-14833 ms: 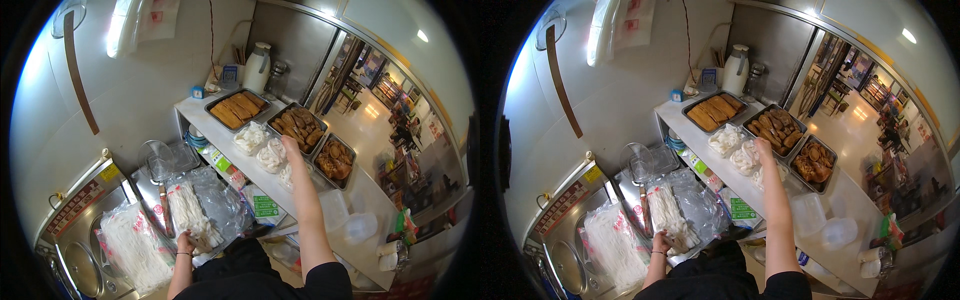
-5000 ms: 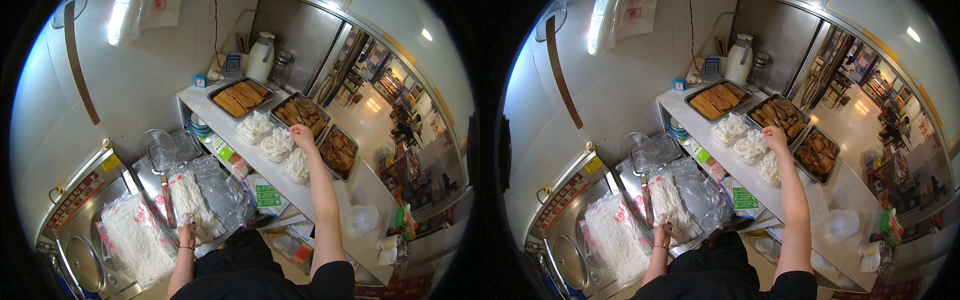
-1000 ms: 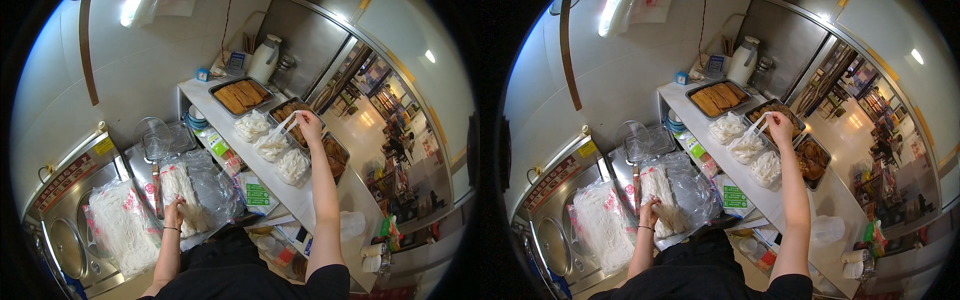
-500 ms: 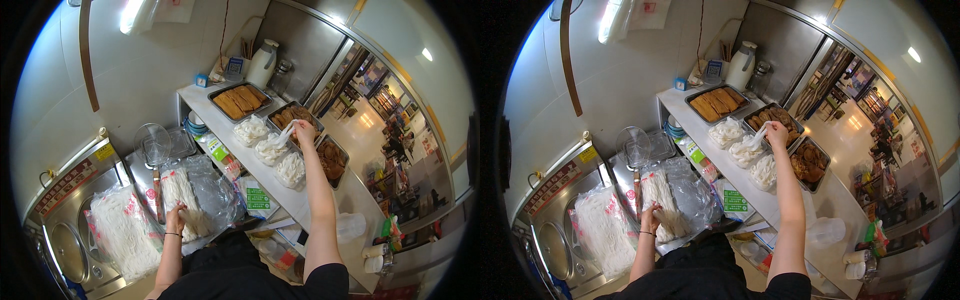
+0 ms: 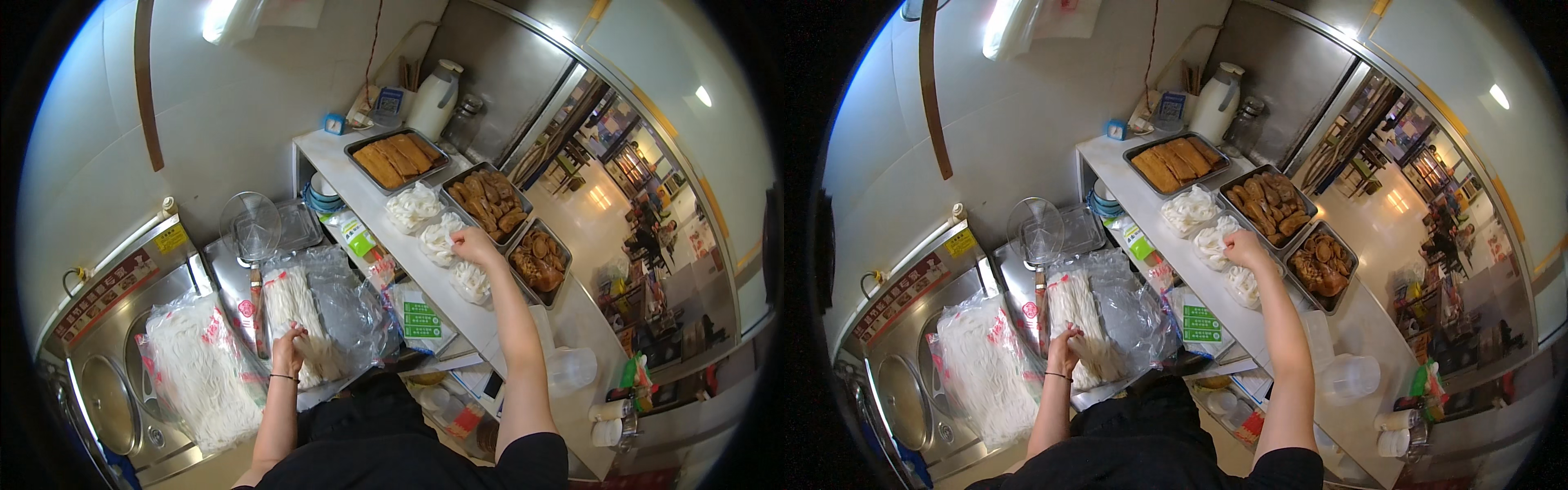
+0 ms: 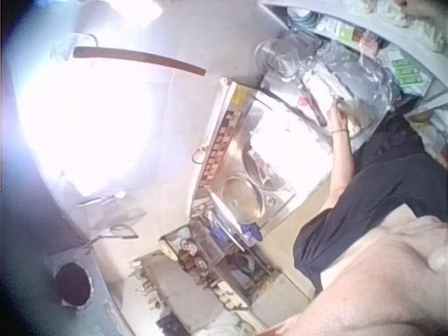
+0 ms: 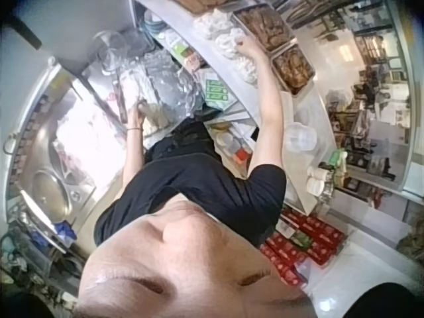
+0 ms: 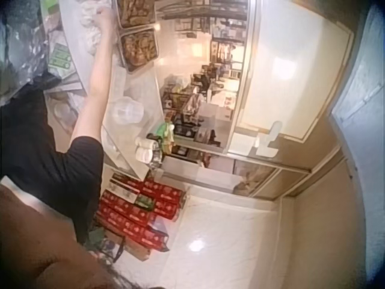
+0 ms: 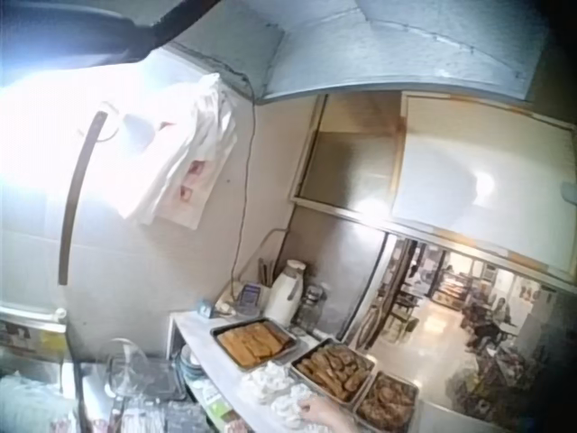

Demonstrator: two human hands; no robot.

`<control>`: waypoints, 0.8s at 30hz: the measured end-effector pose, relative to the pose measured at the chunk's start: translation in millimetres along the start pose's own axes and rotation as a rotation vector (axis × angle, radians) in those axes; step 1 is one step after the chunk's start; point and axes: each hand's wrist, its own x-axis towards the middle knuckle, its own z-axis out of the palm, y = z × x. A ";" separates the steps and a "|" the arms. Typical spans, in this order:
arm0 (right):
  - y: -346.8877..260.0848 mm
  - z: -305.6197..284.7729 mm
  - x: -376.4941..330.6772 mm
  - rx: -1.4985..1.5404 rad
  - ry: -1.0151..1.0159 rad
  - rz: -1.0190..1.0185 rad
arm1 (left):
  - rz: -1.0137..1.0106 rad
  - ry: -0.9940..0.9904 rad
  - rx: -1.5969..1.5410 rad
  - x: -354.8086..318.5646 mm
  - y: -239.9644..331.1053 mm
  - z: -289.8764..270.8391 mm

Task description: The person repeatedly pulls bundles of white noodles from a large plastic bag, separates them, and places them into a clear plastic container on the counter. The task involves repetitive handling of the noodles to organize them into the container.

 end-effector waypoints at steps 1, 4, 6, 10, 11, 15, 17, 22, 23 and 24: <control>9.3 8.4 1.1 0.024 0.154 -0.061 | 0.004 -0.014 0.001 1.0 -0.8 0.0; 5.2 2.3 2.2 -0.036 0.295 -0.050 | -0.001 -0.029 -0.011 1.9 -1.4 -0.6; -9.9 -7.7 -6.6 -0.114 0.213 -0.102 | -0.031 -0.011 -0.043 0.8 -1.9 -0.6; -18.1 -12.4 -12.3 -0.052 0.213 -0.079 | -0.005 0.017 -0.054 -11.5 -0.1 13.4; -14.6 -11.0 -10.4 -0.009 0.257 -0.049 | 0.001 0.010 -0.048 -11.3 -0.7 13.9; 1.5 1.5 11.2 0.036 0.368 0.082 | 0.011 0.012 -0.028 -9.2 -1.3 12.6; 9.4 36.9 27.2 -0.089 0.382 0.211 | -0.026 -0.040 -0.095 -4.6 -4.4 13.6; -14.0 73.3 43.9 0.036 0.179 0.377 | -0.047 0.022 -0.075 -26.6 2.7 29.8; -15.6 75.1 47.7 -0.004 0.177 0.417 | -0.053 0.043 -0.042 -21.0 0.7 26.4; -18.3 75.3 49.9 -0.033 0.164 0.408 | -0.090 0.029 -0.064 -14.8 -1.8 16.9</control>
